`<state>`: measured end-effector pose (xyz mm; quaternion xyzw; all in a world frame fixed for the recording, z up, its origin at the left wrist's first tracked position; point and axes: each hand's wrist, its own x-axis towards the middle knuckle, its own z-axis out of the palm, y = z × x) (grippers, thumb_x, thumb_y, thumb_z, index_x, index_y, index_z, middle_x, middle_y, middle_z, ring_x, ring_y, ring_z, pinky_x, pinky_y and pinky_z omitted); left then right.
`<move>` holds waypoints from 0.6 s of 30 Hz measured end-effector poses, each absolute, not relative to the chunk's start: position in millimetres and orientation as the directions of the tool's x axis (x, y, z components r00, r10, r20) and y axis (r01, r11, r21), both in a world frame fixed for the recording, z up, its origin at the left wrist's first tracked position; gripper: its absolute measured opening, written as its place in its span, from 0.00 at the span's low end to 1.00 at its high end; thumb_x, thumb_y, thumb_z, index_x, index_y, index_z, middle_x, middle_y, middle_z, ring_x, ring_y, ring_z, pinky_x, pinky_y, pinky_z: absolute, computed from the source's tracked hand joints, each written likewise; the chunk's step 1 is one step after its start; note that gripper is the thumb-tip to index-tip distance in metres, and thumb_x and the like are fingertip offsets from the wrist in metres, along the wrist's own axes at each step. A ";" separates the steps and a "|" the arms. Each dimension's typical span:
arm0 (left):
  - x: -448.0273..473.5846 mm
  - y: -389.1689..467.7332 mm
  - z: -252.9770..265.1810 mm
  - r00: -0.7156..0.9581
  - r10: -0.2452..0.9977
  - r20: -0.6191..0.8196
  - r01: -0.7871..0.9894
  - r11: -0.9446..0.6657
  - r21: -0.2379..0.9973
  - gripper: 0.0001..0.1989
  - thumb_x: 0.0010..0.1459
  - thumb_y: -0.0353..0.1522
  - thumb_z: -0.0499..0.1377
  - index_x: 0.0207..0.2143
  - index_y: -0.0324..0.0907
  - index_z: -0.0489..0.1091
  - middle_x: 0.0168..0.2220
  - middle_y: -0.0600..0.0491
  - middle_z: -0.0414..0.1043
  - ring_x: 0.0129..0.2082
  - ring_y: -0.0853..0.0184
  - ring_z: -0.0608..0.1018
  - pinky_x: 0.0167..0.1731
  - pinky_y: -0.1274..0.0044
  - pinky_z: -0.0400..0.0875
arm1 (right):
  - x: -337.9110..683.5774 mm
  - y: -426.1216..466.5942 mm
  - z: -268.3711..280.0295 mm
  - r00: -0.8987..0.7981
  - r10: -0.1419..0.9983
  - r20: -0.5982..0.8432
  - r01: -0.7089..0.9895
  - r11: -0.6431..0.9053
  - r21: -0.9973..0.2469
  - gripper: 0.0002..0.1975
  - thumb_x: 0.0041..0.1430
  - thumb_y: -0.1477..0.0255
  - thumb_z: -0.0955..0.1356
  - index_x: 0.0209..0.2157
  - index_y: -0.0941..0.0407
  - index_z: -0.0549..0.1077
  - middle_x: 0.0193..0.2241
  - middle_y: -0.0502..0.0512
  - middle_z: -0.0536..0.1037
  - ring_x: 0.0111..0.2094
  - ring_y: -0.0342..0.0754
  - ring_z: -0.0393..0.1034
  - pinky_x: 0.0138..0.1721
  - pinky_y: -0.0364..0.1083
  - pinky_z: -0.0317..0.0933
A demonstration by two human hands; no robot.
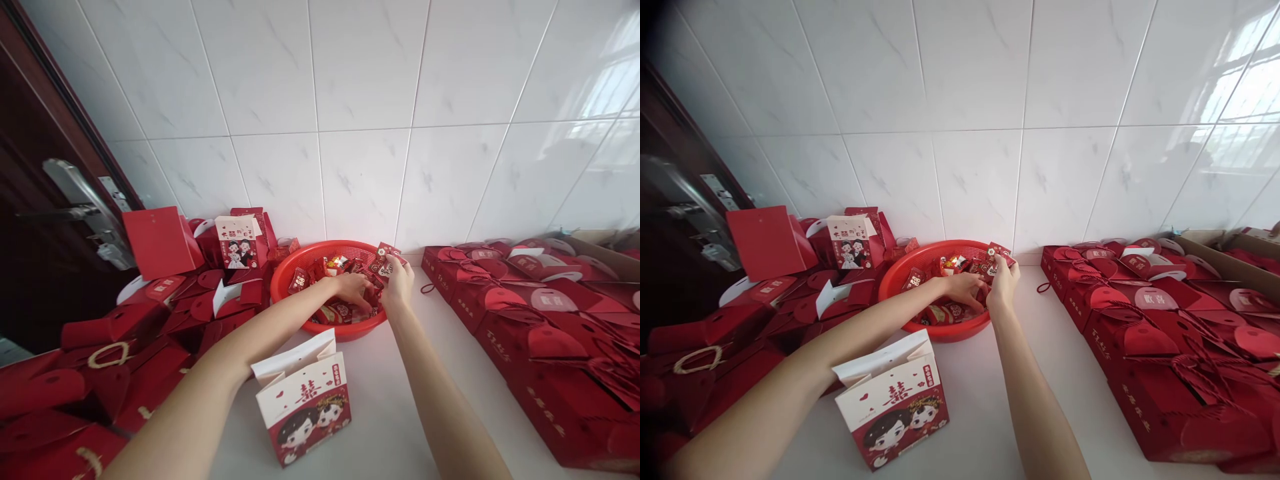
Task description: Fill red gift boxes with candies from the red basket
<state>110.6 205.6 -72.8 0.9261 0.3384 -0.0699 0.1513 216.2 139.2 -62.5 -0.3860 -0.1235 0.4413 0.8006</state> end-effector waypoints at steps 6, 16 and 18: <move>100.5 211.9 -59.6 0.543 0.811 -0.219 0.837 -0.503 0.215 0.07 0.44 0.29 0.66 0.20 0.42 0.69 0.24 0.55 0.74 0.29 0.63 0.77 0.29 0.77 0.67 | 215.4 136.8 -59.6 0.572 0.806 -0.153 -0.607 0.292 -0.739 0.09 0.43 0.73 0.70 0.27 0.54 0.65 0.20 0.42 0.71 0.22 0.42 0.70 0.23 0.40 0.66; 86.2 217.8 -58.5 0.538 0.816 -0.210 0.833 -0.478 0.277 0.14 0.44 0.18 0.57 0.31 0.41 0.73 0.29 0.55 0.79 0.28 0.65 0.80 0.30 0.78 0.72 | 214.2 135.3 -57.2 0.563 0.810 -0.163 -0.620 0.284 -0.731 0.07 0.45 0.75 0.69 0.26 0.54 0.65 0.19 0.44 0.73 0.22 0.43 0.70 0.22 0.41 0.66; 91.6 212.8 -59.1 0.558 0.814 -0.164 0.822 -0.515 0.242 0.17 0.42 0.17 0.58 0.32 0.42 0.76 0.33 0.52 0.80 0.38 0.60 0.81 0.39 0.74 0.73 | 214.3 135.4 -57.8 0.558 0.813 -0.165 -0.617 0.274 -0.738 0.06 0.45 0.75 0.69 0.26 0.54 0.66 0.20 0.44 0.73 0.22 0.43 0.70 0.22 0.41 0.66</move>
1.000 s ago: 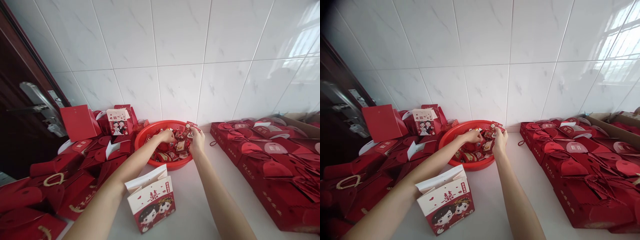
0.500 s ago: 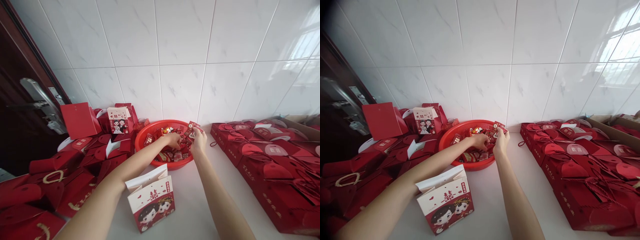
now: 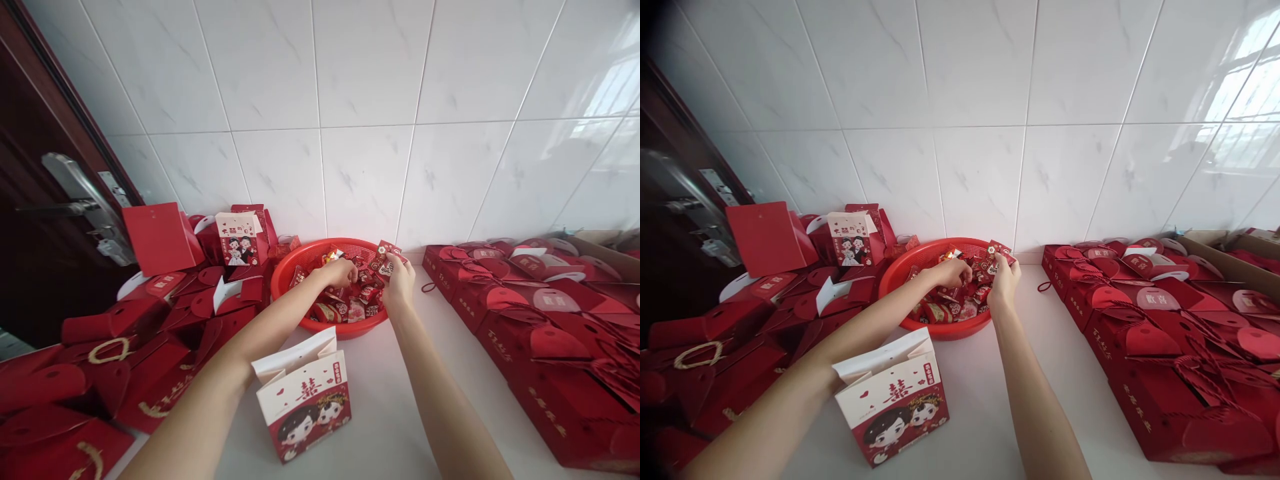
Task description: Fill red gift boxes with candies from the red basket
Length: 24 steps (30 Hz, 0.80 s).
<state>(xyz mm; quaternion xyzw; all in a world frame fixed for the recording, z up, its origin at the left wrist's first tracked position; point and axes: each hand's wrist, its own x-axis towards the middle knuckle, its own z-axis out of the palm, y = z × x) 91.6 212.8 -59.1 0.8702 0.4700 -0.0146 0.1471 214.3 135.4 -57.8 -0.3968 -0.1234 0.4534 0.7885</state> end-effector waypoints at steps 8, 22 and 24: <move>106.0 197.0 -70.5 0.810 0.536 -0.236 0.565 -0.822 0.073 0.35 0.44 0.34 0.70 0.57 0.44 0.70 0.51 0.46 0.77 0.48 0.54 0.78 0.47 0.72 0.71 | 215.9 136.5 -62.4 0.567 0.812 -0.140 -0.586 0.278 -0.761 0.08 0.44 0.74 0.70 0.26 0.54 0.66 0.19 0.41 0.70 0.21 0.41 0.68 0.22 0.39 0.65; 89.2 218.2 -65.6 0.654 0.753 -0.072 0.676 -0.539 0.502 0.09 0.66 0.30 0.53 0.39 0.42 0.74 0.37 0.53 0.76 0.36 0.65 0.78 0.36 0.76 0.72 | 216.2 139.3 -65.6 0.537 0.836 -0.113 -0.595 0.280 -0.754 0.11 0.44 0.73 0.71 0.26 0.53 0.64 0.20 0.42 0.71 0.22 0.42 0.69 0.23 0.40 0.64; 88.0 218.8 -64.7 0.624 0.781 -0.032 0.674 -0.517 0.528 0.09 0.67 0.34 0.56 0.43 0.40 0.74 0.42 0.51 0.76 0.39 0.64 0.78 0.39 0.73 0.75 | 216.5 139.8 -66.3 0.538 0.836 -0.105 -0.589 0.285 -0.756 0.11 0.44 0.73 0.71 0.26 0.53 0.64 0.20 0.42 0.71 0.23 0.42 0.69 0.24 0.40 0.64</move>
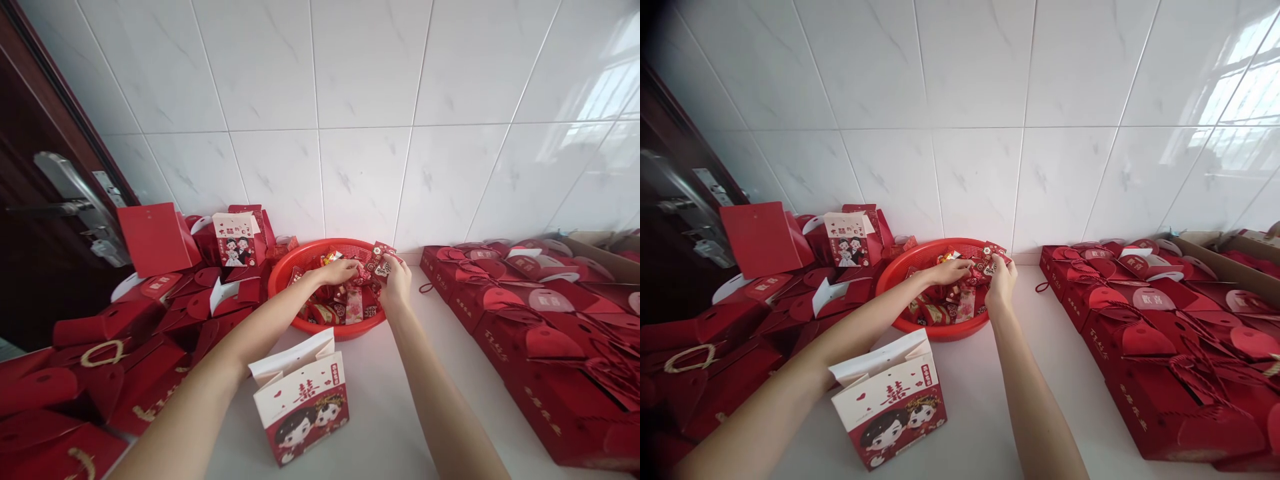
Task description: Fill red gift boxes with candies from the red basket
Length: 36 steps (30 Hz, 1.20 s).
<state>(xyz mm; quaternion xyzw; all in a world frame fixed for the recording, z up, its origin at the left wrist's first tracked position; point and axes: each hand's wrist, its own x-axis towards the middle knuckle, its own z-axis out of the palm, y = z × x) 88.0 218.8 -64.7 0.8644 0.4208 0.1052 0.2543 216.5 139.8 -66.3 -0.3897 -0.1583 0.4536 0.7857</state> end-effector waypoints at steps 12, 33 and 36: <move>76.6 208.6 -69.1 0.582 0.809 0.081 0.688 -0.543 0.481 0.07 0.56 0.36 0.64 0.37 0.44 0.77 0.38 0.52 0.80 0.41 0.62 0.78 0.37 0.76 0.71 | 215.4 133.7 -56.9 0.547 0.820 -0.169 -0.630 0.270 -0.728 0.07 0.45 0.75 0.69 0.25 0.54 0.65 0.19 0.42 0.71 0.21 0.41 0.66 0.21 0.39 0.62; 94.2 209.1 -72.5 0.723 0.675 -0.145 0.664 -0.621 0.417 0.08 0.46 0.30 0.70 0.31 0.41 0.76 0.28 0.56 0.74 0.29 0.64 0.75 0.31 0.76 0.72 | 216.7 136.2 -60.3 0.537 0.829 -0.154 -0.613 0.259 -0.746 0.09 0.43 0.72 0.70 0.26 0.53 0.65 0.19 0.41 0.71 0.21 0.42 0.68 0.21 0.40 0.63; 83.0 217.2 -67.0 0.612 0.790 -0.003 0.657 -0.507 0.558 0.14 0.62 0.38 0.63 0.46 0.38 0.74 0.44 0.51 0.75 0.42 0.60 0.78 0.42 0.68 0.77 | 216.9 138.0 -61.2 0.559 0.815 -0.151 -0.620 0.290 -0.729 0.08 0.43 0.72 0.69 0.27 0.53 0.65 0.20 0.42 0.72 0.22 0.43 0.69 0.22 0.41 0.65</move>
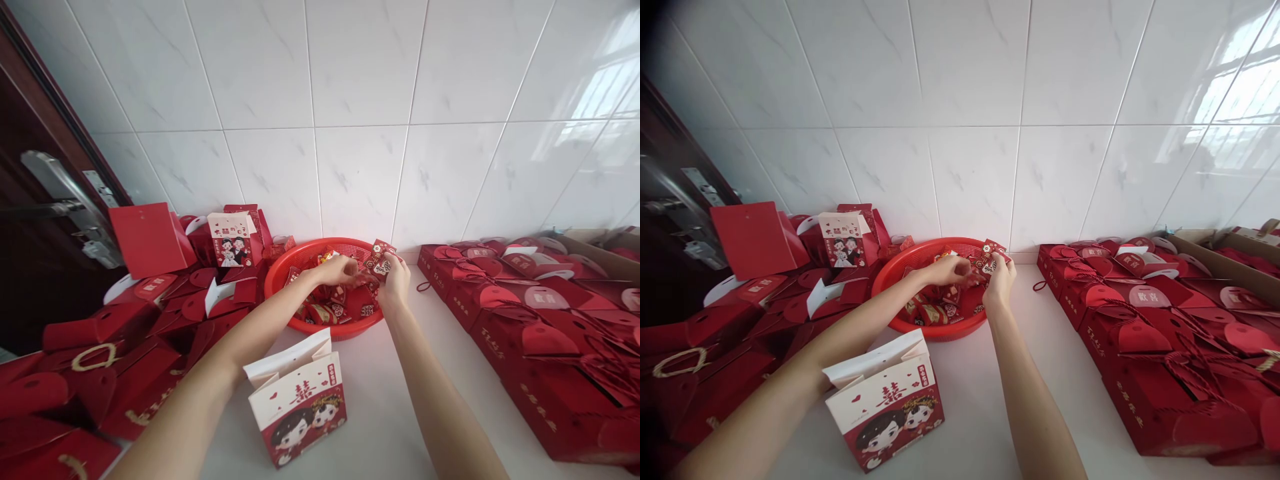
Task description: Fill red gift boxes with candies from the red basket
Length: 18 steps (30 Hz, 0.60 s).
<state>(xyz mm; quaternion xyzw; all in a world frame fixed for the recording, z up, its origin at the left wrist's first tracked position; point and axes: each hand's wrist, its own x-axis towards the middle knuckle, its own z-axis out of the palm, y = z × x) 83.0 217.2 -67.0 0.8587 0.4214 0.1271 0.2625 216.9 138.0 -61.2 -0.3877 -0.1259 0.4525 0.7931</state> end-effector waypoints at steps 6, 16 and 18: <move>70.8 221.5 -61.8 0.531 0.841 0.098 0.631 -0.470 0.617 0.18 0.66 0.40 0.59 0.53 0.38 0.70 0.52 0.47 0.72 0.48 0.58 0.77 0.47 0.63 0.76 | 218.9 139.2 -61.6 0.647 0.751 -0.131 -0.602 0.398 -0.692 0.08 0.46 0.71 0.69 0.27 0.52 0.63 0.21 0.42 0.70 0.23 0.41 0.69 0.24 0.40 0.66; 21.5 188.4 -76.8 0.468 0.878 0.102 0.611 -0.405 0.680 0.16 0.59 0.37 0.64 0.49 0.46 0.75 0.43 0.50 0.81 0.57 0.58 0.72 0.47 0.71 0.71 | 213.9 137.5 -62.5 0.486 0.865 -0.125 -0.601 0.227 -0.766 0.05 0.44 0.75 0.70 0.26 0.55 0.69 0.22 0.44 0.75 0.23 0.42 0.69 0.23 0.40 0.65; 24.9 184.0 -76.5 0.464 0.880 0.099 0.601 -0.395 0.695 0.16 0.60 0.38 0.62 0.50 0.48 0.74 0.43 0.51 0.80 0.57 0.58 0.72 0.47 0.71 0.72 | 213.3 137.9 -63.1 0.470 0.874 -0.126 -0.602 0.213 -0.770 0.05 0.44 0.75 0.70 0.25 0.55 0.69 0.21 0.44 0.75 0.22 0.42 0.69 0.22 0.40 0.65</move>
